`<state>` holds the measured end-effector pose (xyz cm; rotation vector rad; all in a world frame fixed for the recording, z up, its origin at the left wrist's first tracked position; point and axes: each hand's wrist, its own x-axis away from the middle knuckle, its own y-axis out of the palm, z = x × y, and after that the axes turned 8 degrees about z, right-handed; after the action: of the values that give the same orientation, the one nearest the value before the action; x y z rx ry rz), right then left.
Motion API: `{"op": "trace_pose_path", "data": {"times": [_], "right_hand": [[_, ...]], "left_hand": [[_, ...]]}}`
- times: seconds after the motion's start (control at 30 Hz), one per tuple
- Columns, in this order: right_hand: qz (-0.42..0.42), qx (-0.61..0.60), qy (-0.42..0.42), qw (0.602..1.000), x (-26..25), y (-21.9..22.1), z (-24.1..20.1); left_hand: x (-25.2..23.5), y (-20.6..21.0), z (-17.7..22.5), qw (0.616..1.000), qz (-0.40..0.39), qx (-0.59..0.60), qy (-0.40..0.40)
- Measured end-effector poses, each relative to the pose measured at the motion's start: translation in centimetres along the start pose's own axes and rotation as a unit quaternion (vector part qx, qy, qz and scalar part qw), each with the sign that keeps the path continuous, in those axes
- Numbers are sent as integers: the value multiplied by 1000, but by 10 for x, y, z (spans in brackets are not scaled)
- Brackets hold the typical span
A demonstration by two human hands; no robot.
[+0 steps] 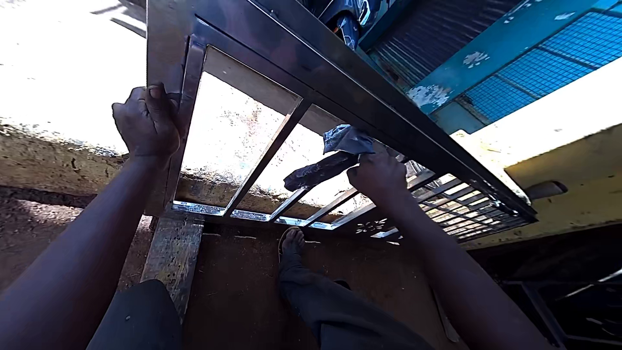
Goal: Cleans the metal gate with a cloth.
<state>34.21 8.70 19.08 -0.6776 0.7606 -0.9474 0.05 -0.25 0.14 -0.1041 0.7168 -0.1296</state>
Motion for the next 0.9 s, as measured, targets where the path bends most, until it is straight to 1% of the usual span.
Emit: {"op": "trace_pose_path", "data": {"times": [0.1,0.17,0.23,0.33,0.4,0.53,0.57,0.63,0.7,0.83,0.9], "right_hand": [[8,14,-3,1000,7,1,3],[-9,23,-7,1000,-6,-3,-6],[-6,15,-13,1000,-15,-5,-13],[20,-8,-6,1000,7,-4,-4],[-2,-3,15,1000,16,-7,-3],[-35,-12,22,999,-12,-15,-19],[-37,-13,22,999,-11,-16,-19],[-28,-13,27,999,6,-15,-11],[-39,2,39,998,19,-18,-4],[-49,-6,26,998,-5,-23,-13],[-48,-13,34,998,-3,-19,-12]], "left_hand": [[0,2,-1,1000,17,6,7],[0,4,-3,1000,18,9,9],[1,4,-4,1000,20,13,16],[0,4,-6,999,33,16,29],[-1,3,-7,999,34,18,27],[-1,1,-5,1000,16,7,22],[-1,1,-5,999,18,8,26],[-1,0,-7,999,19,13,28],[-3,0,-7,999,18,17,20],[1,2,-7,999,6,27,16],[0,3,-6,999,11,29,21]]}}
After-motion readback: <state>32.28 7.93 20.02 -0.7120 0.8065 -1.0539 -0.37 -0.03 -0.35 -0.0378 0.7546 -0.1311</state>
